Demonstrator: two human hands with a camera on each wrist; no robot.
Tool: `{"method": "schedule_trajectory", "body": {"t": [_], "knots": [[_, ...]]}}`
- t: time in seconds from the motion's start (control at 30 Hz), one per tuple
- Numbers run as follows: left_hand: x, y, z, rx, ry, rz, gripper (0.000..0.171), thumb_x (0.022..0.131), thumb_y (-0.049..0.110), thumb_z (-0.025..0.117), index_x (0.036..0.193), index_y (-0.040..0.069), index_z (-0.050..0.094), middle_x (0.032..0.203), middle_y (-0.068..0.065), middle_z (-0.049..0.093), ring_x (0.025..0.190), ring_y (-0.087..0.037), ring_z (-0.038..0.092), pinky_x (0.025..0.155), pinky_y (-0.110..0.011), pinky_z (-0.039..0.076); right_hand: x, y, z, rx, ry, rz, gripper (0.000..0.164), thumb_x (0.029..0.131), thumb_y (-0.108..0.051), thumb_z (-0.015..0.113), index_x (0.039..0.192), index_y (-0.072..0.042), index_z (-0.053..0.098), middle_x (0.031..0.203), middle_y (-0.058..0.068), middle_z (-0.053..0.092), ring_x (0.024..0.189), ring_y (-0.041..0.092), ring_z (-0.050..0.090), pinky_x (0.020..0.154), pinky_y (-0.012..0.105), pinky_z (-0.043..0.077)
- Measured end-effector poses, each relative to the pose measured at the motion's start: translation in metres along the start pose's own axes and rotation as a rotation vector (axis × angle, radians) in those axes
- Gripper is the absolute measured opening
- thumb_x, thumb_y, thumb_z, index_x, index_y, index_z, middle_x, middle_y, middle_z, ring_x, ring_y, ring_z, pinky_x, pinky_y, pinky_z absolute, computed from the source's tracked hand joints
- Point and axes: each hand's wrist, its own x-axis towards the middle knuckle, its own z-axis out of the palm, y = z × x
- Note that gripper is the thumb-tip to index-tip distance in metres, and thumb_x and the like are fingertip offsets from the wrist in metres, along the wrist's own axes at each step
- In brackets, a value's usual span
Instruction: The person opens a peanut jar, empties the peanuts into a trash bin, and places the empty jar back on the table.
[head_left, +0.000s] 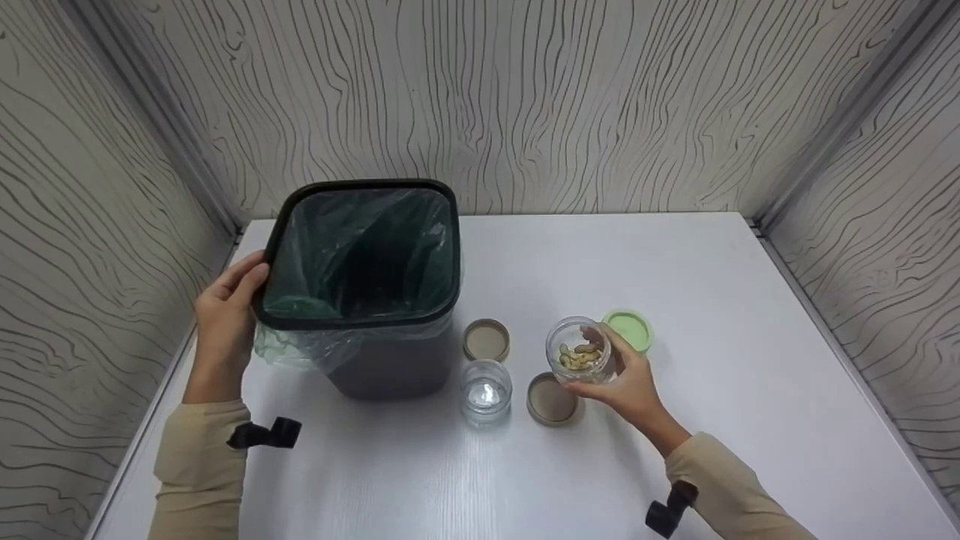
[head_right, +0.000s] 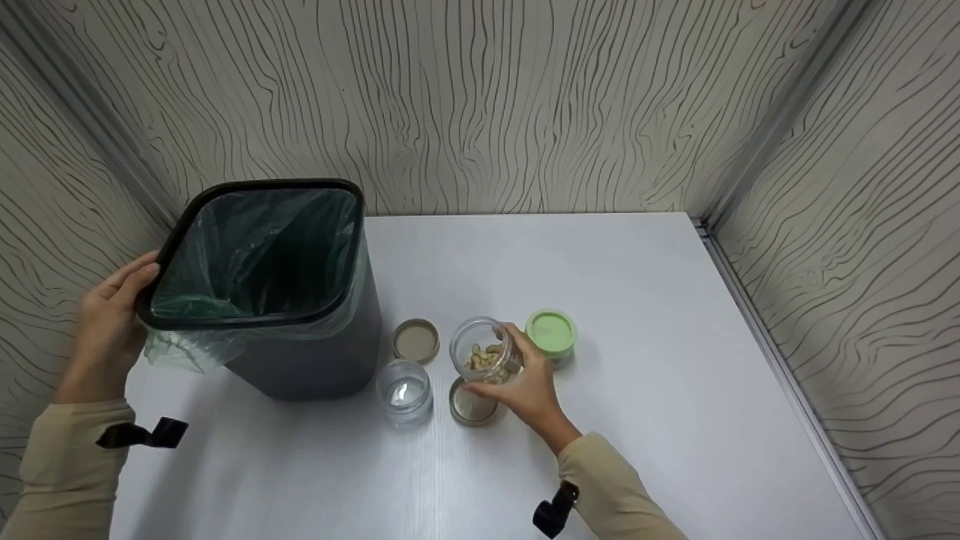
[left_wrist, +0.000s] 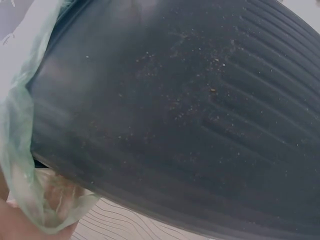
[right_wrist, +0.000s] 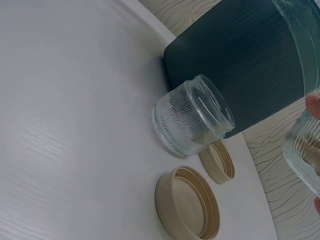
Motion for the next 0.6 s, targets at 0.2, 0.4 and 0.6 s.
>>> {"method": "schedule_trajectory", "body": {"t": [0.2, 0.4, 0.6], "knots": [[-0.001, 0.002, -0.001, -0.040, -0.021, -0.037, 0.016, 0.092, 0.022, 0.064, 0.107, 0.020, 0.066, 0.101, 0.012, 0.067, 0.091, -0.002, 0.063, 0.077, -0.012, 0.053, 0.000, -0.005, 0.002, -0.017, 0.013, -0.041, 0.094, 0.055, 0.001, 0.089, 0.137, 0.008, 0.045, 0.135, 0.023, 0.056, 0.123, 0.026, 0.056, 0.098, 0.000, 0.037], [-0.002, 0.002, -0.001, -0.058, -0.023, -0.037, 0.012, 0.092, 0.021, 0.063, 0.103, 0.022, 0.068, 0.100, 0.012, 0.068, 0.089, -0.002, 0.064, 0.076, -0.013, 0.053, 0.003, -0.015, 0.001, -0.019, -0.008, -0.071, 0.093, 0.056, -0.001, 0.090, 0.137, 0.010, 0.044, 0.138, 0.027, 0.052, 0.130, 0.040, 0.050, 0.098, -0.001, 0.034], [-0.002, 0.002, -0.002, -0.076, -0.028, -0.033, 0.012, 0.091, 0.020, 0.064, 0.102, 0.022, 0.068, 0.101, 0.011, 0.068, 0.091, -0.001, 0.063, 0.077, -0.012, 0.053, 0.004, -0.022, 0.001, -0.063, -0.018, -0.088, 0.095, 0.056, -0.003, 0.090, 0.137, 0.010, 0.044, 0.140, 0.027, 0.050, 0.133, 0.042, 0.047, 0.104, 0.005, 0.035]]}}
